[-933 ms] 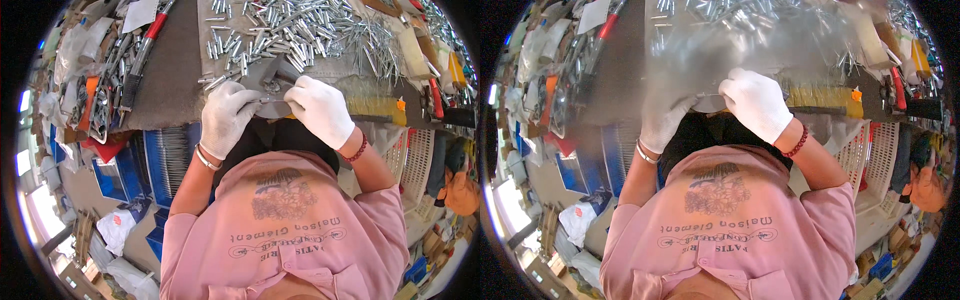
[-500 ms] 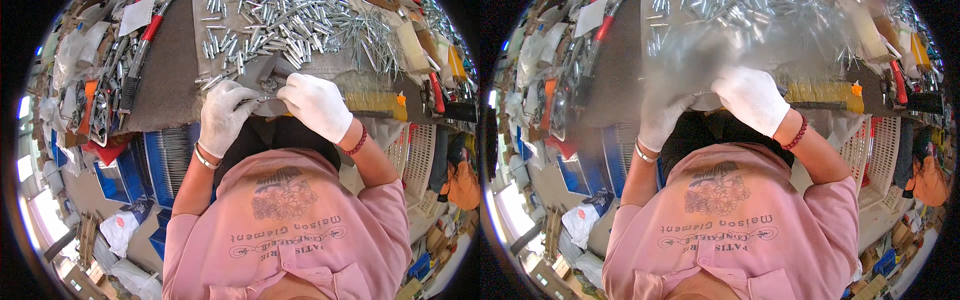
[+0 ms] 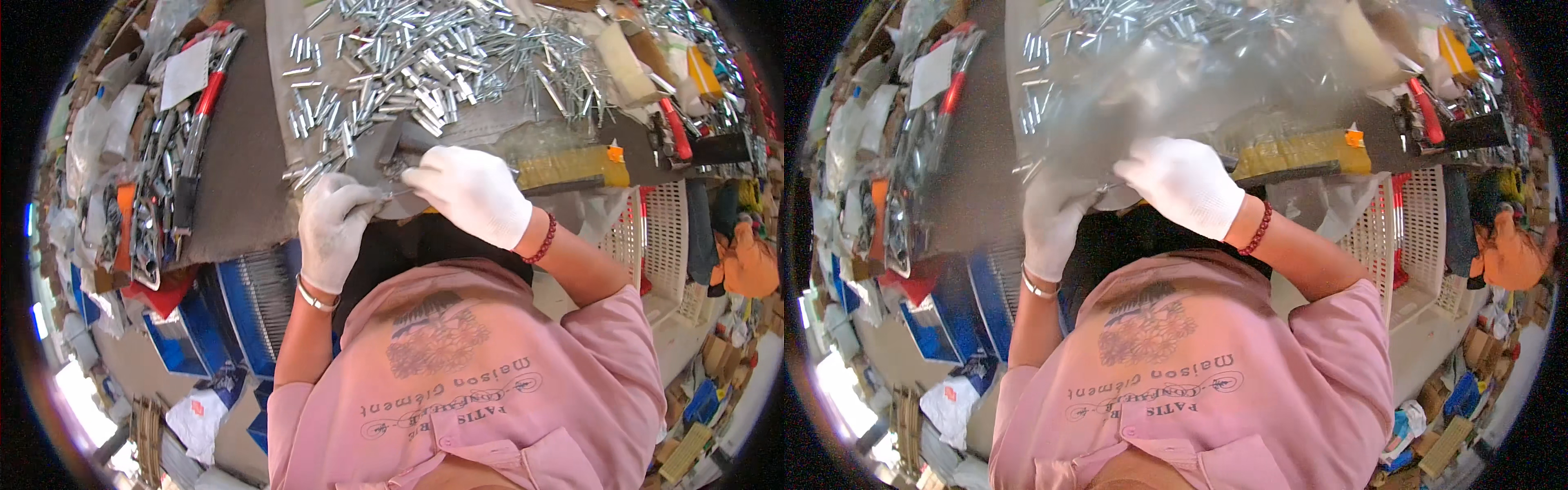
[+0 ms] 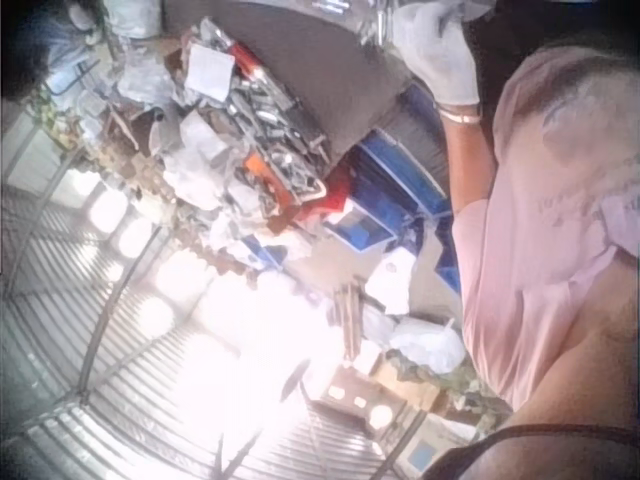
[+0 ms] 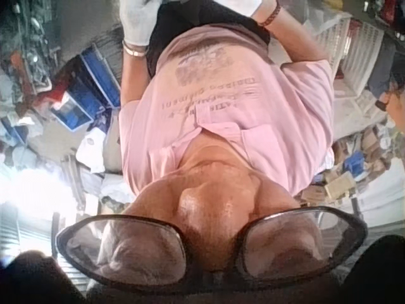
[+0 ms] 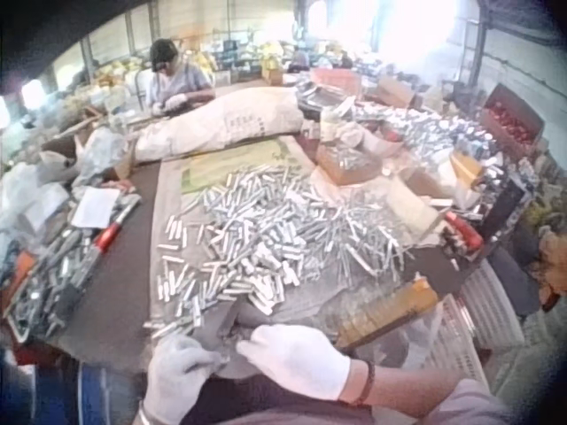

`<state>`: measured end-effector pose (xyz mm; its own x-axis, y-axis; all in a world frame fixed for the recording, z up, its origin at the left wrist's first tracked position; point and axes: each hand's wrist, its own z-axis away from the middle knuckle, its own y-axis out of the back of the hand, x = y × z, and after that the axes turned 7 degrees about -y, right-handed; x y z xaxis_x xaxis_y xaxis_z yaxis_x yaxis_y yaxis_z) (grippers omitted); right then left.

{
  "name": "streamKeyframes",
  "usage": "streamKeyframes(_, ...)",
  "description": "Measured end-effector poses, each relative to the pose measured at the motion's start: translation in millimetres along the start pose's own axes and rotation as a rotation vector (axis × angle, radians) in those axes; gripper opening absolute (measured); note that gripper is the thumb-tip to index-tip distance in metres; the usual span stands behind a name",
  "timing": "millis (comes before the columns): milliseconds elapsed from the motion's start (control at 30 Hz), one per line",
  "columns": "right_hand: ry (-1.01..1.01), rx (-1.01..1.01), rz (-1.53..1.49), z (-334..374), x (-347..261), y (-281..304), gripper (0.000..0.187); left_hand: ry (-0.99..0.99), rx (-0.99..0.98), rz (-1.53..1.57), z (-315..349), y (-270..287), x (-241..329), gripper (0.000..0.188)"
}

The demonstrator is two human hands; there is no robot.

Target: Hammering small metal pins into cylindrical bases at a manufacturing workbench.

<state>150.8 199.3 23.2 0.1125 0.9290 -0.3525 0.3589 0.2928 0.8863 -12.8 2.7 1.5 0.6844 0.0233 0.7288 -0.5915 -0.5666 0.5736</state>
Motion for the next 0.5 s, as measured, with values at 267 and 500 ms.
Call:
streamKeyframes(267, -0.582, 0.271, 0.234, 9, 101, 17, 0.008, -0.027, 0.039, -0.006, -2, 1, 11, 0.015)
streamKeyframes(500, -0.628, 0.098, 0.477, -10, 106, 7, 0.011, -0.048, 0.058, -0.052, -2, 0, 9, 0.017)
